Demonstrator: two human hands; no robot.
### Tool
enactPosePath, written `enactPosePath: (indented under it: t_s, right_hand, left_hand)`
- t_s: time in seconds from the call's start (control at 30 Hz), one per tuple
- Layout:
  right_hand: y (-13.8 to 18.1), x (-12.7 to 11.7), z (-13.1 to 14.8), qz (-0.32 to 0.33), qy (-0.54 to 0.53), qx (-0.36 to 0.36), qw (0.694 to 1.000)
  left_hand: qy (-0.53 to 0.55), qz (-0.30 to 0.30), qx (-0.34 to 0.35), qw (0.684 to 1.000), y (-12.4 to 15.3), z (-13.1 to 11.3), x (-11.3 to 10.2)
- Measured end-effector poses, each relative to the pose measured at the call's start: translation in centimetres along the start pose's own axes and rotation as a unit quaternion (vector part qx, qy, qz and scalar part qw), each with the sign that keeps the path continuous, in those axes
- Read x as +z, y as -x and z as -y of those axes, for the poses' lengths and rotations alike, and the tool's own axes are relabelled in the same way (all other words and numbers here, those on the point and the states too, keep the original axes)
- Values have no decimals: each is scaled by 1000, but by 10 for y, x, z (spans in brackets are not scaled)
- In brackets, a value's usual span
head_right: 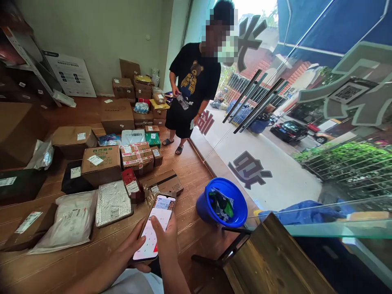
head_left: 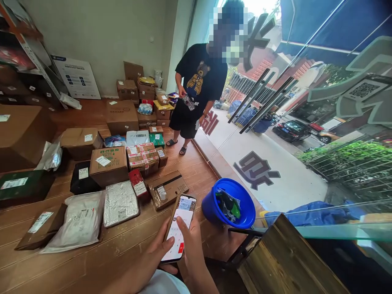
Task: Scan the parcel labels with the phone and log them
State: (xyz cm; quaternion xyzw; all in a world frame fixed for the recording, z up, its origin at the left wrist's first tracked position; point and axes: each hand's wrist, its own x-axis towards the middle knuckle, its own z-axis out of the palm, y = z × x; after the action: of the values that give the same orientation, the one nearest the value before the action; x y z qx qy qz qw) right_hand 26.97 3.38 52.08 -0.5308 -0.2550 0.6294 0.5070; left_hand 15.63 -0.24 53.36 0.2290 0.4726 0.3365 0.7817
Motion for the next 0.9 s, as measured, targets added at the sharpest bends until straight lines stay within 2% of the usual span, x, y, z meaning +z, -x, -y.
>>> enactPosePath:
  t_s: [0.1,0.27,0.37,0.6,0.7,0.8,0.9]
  right_hand:
    - [-3,-12,0,11,-75,34,997]
    - [-20,-44,19,157,-47,7,986]
    - [-34,-64,38,210,-3,4,978]
    - [-84,-116,80,264,56,20,963]
    - [-106,-132,98,266,54,52,961]
    - [-126,-139,111,228,29,68,971]
    - [-145,-142,117,194,11,57,979]
  left_hand:
    - [32,17,-6,999,-7,1,3]
    - [104,42,35,993,-26,0,21]
    - [138,29,40,989,-39,-5,42]
    - [187,-40,58,980,-87,-7,103]
    - [190,-40,77,978,-109,-2,124]
    - [179,-70,99,976,-121,0,144]
    - [142,-104,89,980,-125,5,161]
